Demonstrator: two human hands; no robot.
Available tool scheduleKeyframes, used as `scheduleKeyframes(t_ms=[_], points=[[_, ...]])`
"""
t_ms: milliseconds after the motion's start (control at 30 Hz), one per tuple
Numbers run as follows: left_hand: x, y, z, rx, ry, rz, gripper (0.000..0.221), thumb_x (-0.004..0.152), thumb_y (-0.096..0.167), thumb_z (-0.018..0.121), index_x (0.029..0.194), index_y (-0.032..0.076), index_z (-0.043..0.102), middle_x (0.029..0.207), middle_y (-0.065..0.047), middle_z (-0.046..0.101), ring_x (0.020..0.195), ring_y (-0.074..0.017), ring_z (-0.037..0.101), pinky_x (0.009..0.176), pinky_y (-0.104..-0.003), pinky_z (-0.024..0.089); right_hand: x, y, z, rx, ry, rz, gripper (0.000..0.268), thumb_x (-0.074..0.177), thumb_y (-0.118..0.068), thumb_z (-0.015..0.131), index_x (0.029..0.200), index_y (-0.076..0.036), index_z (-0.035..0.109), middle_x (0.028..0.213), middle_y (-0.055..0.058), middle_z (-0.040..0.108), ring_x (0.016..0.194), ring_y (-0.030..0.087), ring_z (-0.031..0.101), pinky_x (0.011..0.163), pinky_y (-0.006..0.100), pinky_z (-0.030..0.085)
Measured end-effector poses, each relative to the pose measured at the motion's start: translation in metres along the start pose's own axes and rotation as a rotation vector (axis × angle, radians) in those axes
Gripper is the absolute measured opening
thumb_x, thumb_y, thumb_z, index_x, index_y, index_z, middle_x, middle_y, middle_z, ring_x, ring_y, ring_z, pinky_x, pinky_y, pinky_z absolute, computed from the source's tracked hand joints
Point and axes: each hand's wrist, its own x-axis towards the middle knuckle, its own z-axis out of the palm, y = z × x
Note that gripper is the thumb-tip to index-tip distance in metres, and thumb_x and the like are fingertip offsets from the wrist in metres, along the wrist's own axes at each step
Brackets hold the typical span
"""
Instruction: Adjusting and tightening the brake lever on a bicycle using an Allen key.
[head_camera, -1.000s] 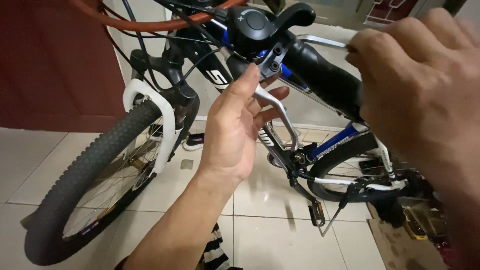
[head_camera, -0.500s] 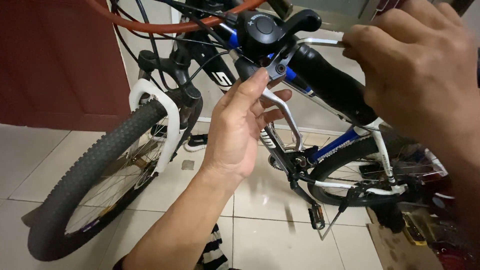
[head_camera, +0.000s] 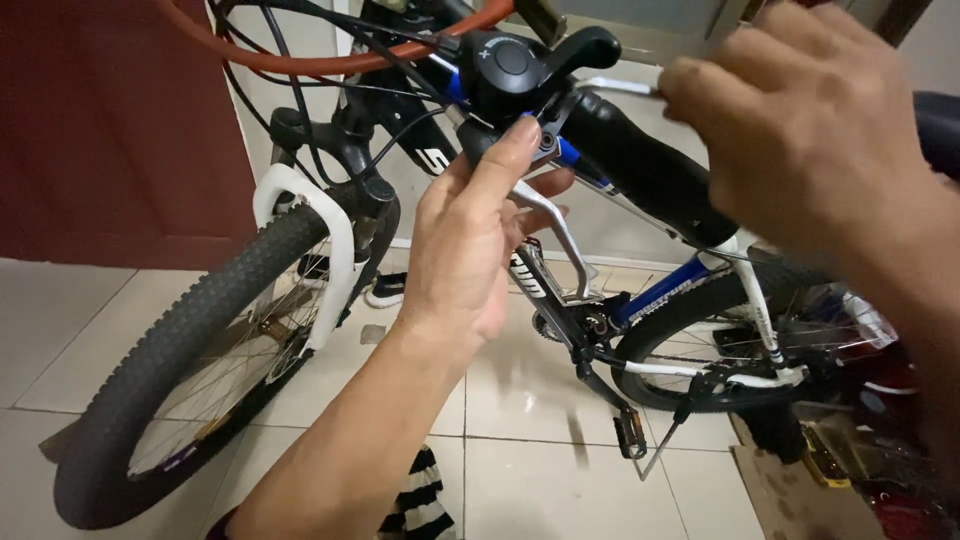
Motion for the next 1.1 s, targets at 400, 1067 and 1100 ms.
scheduleKeyframes(t_ms=[400, 1067, 1100], points=[[0.004, -0.005, -0.005, -0.009, -0.033, 0.059, 0.028, 0.078, 0.022, 0.075, 0.098, 0.005, 0.066, 0.098, -0.010, 0.071, 0.083, -0.0250, 0.074, 0.071, -0.034, 0.059, 0.005, -0.038, -0.043, 0.062, -0.082, 0.135, 0.013, 0.103, -0.010, 0.074, 0.113, -0.015, 0.069, 0.083, 0.001, 0.062, 0.071, 0.019, 0.057, 0.061, 0.031, 0.049], [0.005, -0.008, -0.012, 0.020, -0.126, 0.096, 0.032, 0.073, 0.037, 0.077, 0.087, 0.010, 0.070, 0.092, -0.007, 0.073, 0.087, -0.0258, 0.073, 0.077, -0.037, 0.060, 0.058, -0.037, -0.086, 0.991, -0.560, 0.800, 0.022, 0.091, -0.022, 0.069, 0.110, -0.015, 0.075, 0.074, 0.003, 0.072, 0.067, 0.019, 0.060, 0.064, 0.038, 0.044], [0.003, -0.006, -0.010, 0.027, -0.094, 0.070, 0.036, 0.070, 0.037, 0.077, 0.092, 0.009, 0.070, 0.098, -0.008, 0.072, 0.088, -0.0278, 0.073, 0.079, -0.039, 0.060, 0.053, -0.035, -0.080, 0.916, -0.448, 0.663, 0.017, 0.094, -0.016, 0.069, 0.109, -0.014, 0.076, 0.072, 0.004, 0.070, 0.062, 0.020, 0.060, 0.061, 0.038, 0.044]])
